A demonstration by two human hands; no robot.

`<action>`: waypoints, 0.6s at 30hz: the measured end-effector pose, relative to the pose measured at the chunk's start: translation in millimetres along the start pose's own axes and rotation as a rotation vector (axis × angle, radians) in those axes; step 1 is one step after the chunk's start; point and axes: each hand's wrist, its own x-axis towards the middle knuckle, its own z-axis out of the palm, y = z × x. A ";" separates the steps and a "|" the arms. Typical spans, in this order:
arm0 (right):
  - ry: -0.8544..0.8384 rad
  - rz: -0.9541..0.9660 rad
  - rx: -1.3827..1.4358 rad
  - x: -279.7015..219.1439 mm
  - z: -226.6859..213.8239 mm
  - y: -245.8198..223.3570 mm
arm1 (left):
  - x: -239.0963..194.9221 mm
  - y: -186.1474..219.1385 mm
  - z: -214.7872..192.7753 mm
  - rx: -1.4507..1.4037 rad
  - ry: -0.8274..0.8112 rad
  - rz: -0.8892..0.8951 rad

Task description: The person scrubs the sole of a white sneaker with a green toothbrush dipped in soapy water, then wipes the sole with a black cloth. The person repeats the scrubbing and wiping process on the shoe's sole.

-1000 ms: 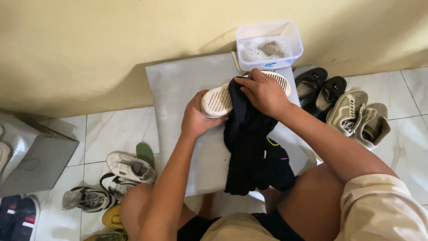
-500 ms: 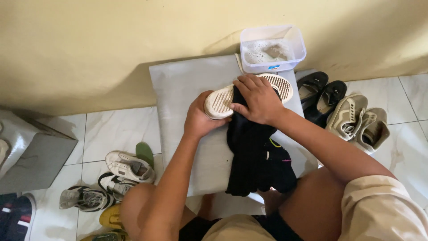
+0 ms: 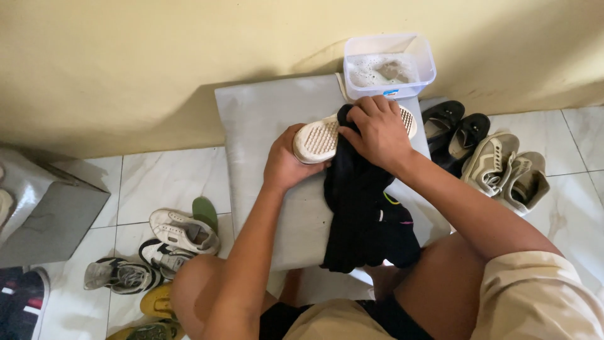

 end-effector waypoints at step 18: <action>0.244 -0.345 0.387 28.2 -18.8 -90.2 | 4.5 -11.0 -1.6 0.128 -0.077 0.038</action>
